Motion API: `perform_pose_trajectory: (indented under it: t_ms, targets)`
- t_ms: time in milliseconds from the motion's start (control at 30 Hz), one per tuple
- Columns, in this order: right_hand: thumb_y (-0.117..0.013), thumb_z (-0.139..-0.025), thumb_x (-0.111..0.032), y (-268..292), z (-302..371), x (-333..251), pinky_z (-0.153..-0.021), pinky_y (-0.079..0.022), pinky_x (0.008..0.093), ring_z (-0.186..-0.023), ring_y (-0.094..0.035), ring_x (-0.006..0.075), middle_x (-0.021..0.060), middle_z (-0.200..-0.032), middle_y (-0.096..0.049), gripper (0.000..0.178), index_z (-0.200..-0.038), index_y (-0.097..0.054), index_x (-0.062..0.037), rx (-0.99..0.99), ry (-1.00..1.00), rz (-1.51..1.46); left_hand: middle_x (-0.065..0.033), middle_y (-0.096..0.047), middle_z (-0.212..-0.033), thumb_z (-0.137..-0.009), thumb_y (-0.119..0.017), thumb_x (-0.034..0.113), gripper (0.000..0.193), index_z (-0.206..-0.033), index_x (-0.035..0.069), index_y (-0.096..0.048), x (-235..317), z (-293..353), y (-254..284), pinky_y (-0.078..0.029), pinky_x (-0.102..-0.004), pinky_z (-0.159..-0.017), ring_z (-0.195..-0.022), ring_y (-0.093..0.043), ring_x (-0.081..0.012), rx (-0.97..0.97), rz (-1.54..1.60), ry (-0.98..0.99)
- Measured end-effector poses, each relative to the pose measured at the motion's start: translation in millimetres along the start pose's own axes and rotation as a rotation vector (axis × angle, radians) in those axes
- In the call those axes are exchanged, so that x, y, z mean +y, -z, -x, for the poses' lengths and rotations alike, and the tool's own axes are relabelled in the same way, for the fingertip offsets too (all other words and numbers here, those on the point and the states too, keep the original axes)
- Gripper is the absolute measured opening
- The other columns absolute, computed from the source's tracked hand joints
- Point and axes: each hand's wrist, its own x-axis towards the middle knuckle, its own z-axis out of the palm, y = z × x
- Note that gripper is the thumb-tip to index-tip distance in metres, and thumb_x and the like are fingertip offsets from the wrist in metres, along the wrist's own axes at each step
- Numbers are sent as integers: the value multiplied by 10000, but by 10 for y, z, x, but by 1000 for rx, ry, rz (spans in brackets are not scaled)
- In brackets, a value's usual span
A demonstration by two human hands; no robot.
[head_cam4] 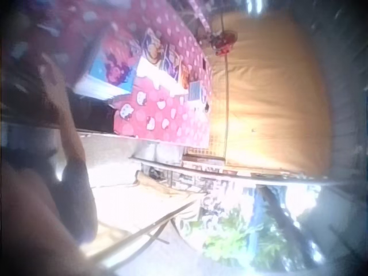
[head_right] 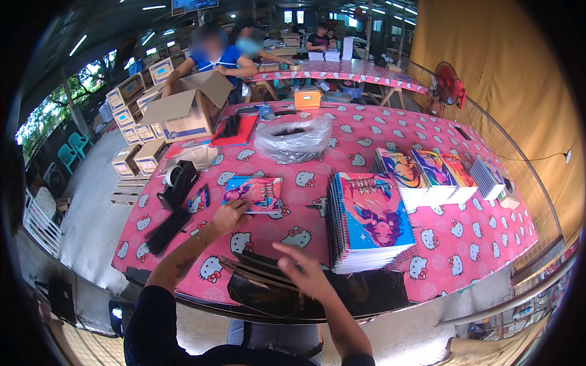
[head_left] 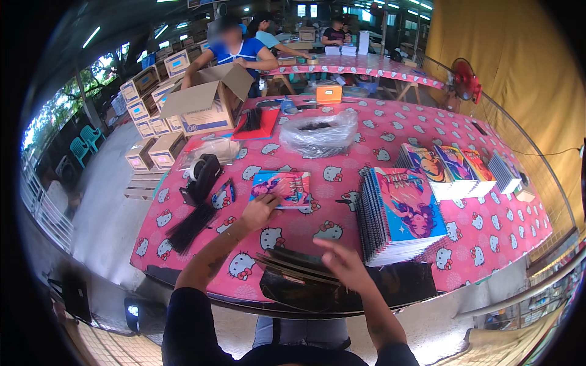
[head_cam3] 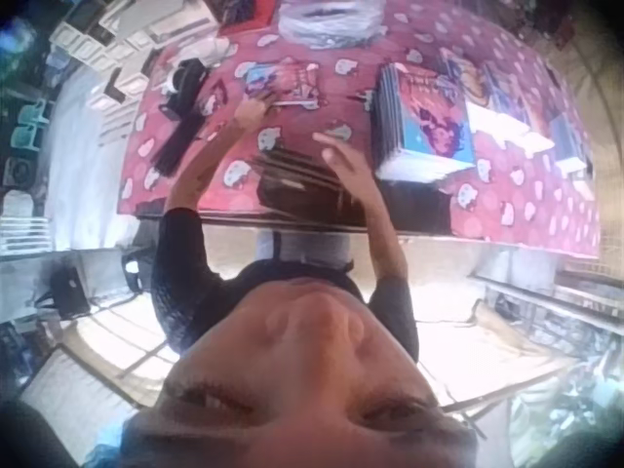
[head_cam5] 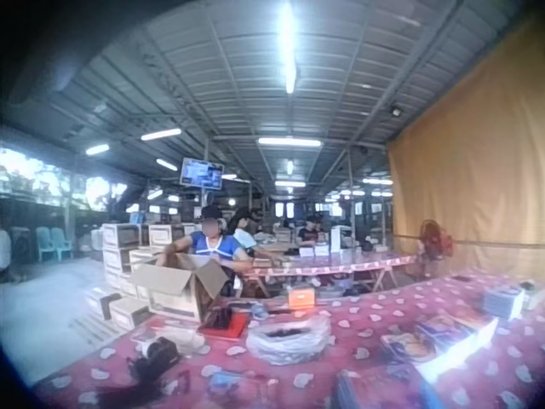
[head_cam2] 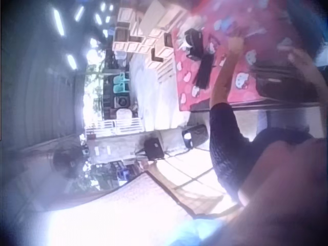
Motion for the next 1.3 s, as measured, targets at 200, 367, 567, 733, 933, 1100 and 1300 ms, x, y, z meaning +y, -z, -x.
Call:
perform_pose_trajectory:
  t_ms: [200, 367, 567, 733, 933, 1100, 1300]
  targets:
    - [-606, -1007, -447, -106, -1081, 894, -1182, -280, 431, -1466, -334, 220, 110, -1585, -387, 727, -1576, -337, -84, 174, -407, -390, -294, -650, -1236, -893, -691, 479, 644, -1308, -3, -598, -404, -149, 138, -498, -485, -1000, -1189, -621, -424, 335, 76, 696]
    - [-669, -951, -483, -59, -1672, 1430, -1151, -306, 458, -1486, -284, 210, 104, -1625, -311, 866, -1608, -246, -111, 146, -469, -479, -320, -657, -1218, -804, -721, 513, 755, -1315, -25, -586, -618, -365, 136, -501, -492, -993, -1169, -639, -439, 84, 269, 944]
    - [-679, -949, -329, 17, -1731, 1581, -1085, -386, 431, -1415, -396, 235, 109, -1521, -449, 712, -1547, -379, -84, 104, -499, -151, -319, -677, -1119, -813, -717, 452, 781, -1330, -99, -521, -199, -132, 56, -501, -545, -963, -1090, -649, -479, -15, 200, 907]
    - [-679, -958, -276, 154, -1340, 1865, -1057, -412, 343, -1303, -526, 216, 125, -1402, -564, 570, -1448, -515, -35, 147, -370, -136, -299, -620, -1243, -854, -741, 417, 686, -1347, -15, -540, 480, 98, 273, -532, -490, -927, -1122, -623, -452, 30, 191, 689]
    - [-636, -1021, -262, -8, -618, 675, -1097, -393, 319, -1332, -506, 198, 114, -1413, -555, 494, -1444, -514, -37, 198, -250, -260, -168, -638, -1250, -919, -688, 217, 486, -1365, 65, -572, 545, 599, 166, -568, -437, -867, -1067, -666, -347, 76, -125, -112]
    - [-606, -1042, -216, 107, -11, 195, -1089, -404, 314, -1323, -517, 195, 117, -1437, -546, 471, -1467, -495, -46, 153, -147, -124, -148, -714, -1159, -933, -654, 196, 321, -1238, 95, -663, 741, 284, 759, -576, -460, -813, -981, -697, -368, -246, 35, 19]
    - [-583, -1051, -243, -87, 56, 106, -1124, -379, 341, -1361, -496, 205, 108, -1440, -551, 469, -1461, -495, -33, 51, -62, -76, -154, -705, -1168, -966, -649, 241, 290, -1189, 57, -668, 526, 298, 437, -565, -472, -812, -1026, -688, -359, -26, -1, -21]
